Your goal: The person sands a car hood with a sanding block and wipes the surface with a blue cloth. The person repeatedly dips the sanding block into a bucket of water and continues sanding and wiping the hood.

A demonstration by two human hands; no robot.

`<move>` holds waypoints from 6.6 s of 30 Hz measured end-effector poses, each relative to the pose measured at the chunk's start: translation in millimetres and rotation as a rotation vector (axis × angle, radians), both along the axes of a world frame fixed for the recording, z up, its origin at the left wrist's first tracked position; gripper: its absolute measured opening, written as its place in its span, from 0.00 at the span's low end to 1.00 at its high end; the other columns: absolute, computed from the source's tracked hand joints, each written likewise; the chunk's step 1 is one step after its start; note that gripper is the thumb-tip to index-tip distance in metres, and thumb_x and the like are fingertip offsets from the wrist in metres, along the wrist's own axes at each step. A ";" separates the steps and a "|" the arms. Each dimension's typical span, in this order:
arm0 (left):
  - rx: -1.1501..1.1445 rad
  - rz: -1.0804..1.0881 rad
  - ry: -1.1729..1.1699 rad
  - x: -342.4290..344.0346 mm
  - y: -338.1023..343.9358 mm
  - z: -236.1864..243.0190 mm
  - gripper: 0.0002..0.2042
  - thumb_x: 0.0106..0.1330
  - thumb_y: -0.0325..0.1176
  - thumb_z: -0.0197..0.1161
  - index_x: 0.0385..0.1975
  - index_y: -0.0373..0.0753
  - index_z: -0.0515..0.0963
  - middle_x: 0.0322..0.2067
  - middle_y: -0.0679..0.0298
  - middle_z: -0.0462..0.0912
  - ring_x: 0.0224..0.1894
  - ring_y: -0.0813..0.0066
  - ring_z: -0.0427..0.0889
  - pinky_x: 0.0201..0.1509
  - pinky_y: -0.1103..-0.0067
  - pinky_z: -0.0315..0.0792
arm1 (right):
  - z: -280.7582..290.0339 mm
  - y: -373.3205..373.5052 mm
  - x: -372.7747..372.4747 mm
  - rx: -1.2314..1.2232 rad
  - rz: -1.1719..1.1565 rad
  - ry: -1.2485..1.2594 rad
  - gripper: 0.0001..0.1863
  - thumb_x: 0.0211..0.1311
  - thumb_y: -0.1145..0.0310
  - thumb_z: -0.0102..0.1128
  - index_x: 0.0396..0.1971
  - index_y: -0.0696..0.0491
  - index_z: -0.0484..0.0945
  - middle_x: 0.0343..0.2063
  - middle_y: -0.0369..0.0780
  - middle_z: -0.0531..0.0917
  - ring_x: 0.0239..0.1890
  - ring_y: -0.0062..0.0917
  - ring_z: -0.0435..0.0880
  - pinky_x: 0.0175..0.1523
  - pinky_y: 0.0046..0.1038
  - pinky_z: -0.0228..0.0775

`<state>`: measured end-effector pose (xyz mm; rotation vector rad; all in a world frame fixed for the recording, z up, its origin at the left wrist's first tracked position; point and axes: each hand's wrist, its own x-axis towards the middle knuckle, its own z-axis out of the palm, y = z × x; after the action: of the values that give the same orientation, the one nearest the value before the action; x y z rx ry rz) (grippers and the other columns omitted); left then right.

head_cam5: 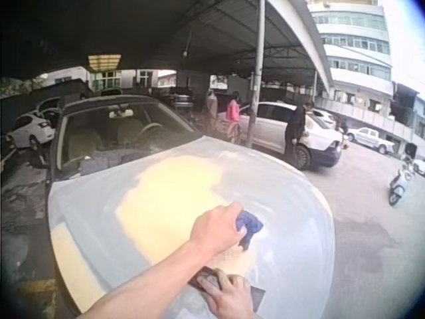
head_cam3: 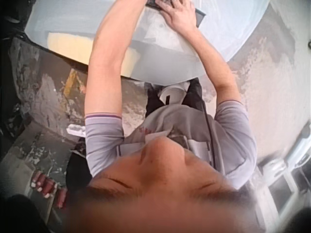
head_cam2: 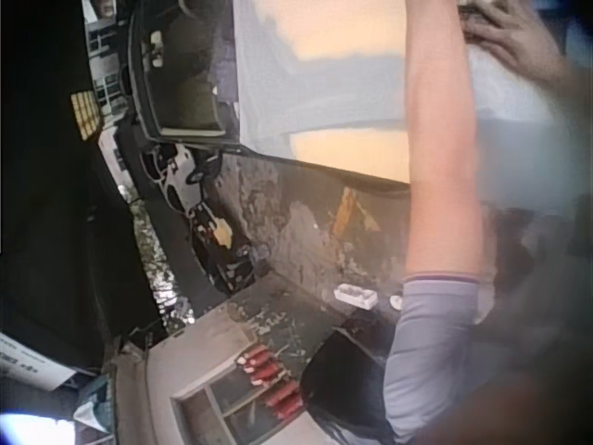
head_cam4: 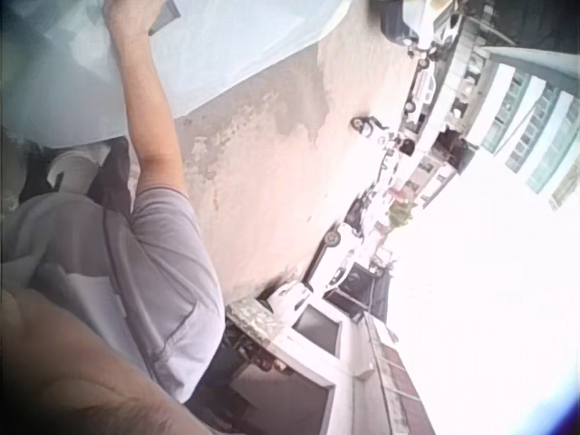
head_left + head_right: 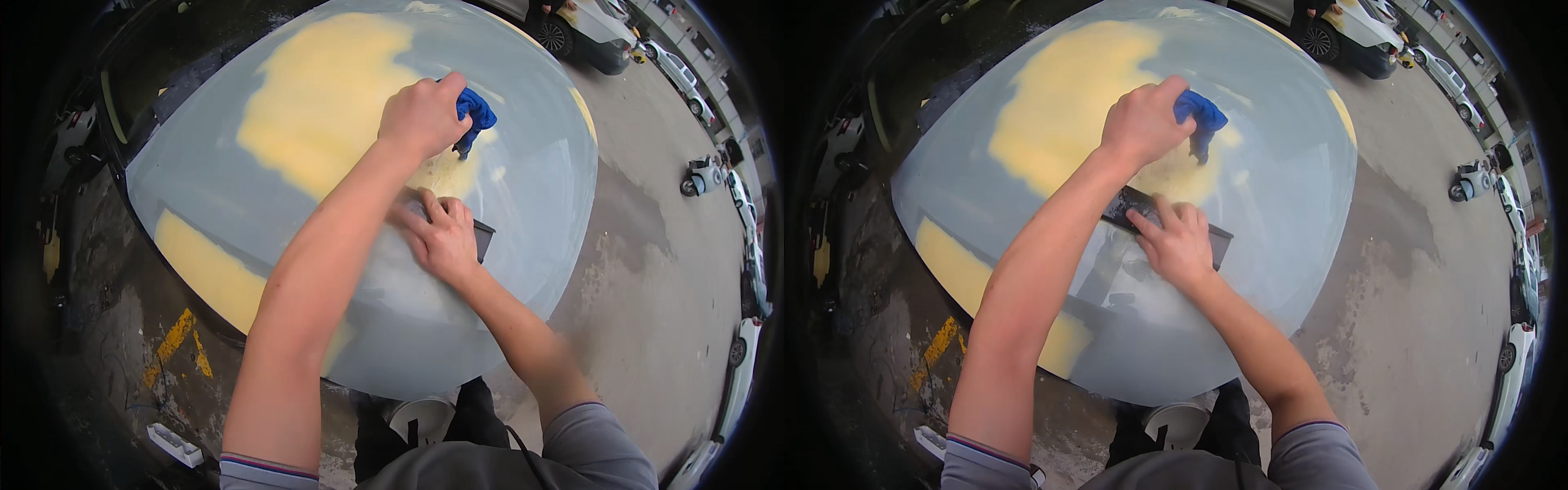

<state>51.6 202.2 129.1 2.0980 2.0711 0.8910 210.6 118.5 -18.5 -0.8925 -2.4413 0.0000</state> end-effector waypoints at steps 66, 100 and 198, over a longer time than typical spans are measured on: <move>0.002 1.021 0.280 -230.7 -69.7 -195.7 0.27 0.83 0.58 0.58 0.76 0.56 0.73 0.74 0.42 0.69 0.74 0.40 0.68 0.81 0.49 0.54 | 16.1 119.6 -30.1 0.041 -0.183 -0.052 0.24 0.70 0.62 0.72 0.65 0.36 0.88 0.69 0.45 0.83 0.53 0.46 0.79 0.61 0.47 0.74; 0.011 1.075 0.333 -263.8 -91.0 -186.3 0.28 0.82 0.58 0.59 0.76 0.54 0.74 0.74 0.40 0.70 0.74 0.38 0.69 0.79 0.48 0.57 | -11.8 10.5 -11.7 0.090 0.033 -0.056 0.27 0.60 0.61 0.79 0.61 0.33 0.91 0.70 0.46 0.82 0.56 0.43 0.82 0.61 0.44 0.74; -0.033 1.084 0.377 -265.7 -93.3 -180.2 0.26 0.85 0.53 0.57 0.78 0.54 0.71 0.75 0.44 0.70 0.75 0.41 0.71 0.79 0.50 0.63 | 1.0 61.9 9.8 -0.038 -0.172 -0.234 0.33 0.73 0.53 0.71 0.77 0.27 0.76 0.79 0.45 0.70 0.64 0.44 0.76 0.70 0.50 0.68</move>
<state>-214.0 108.9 -51.2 1.0323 3.4260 0.4696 220.4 180.4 -17.5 -1.1752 -2.5755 -0.1278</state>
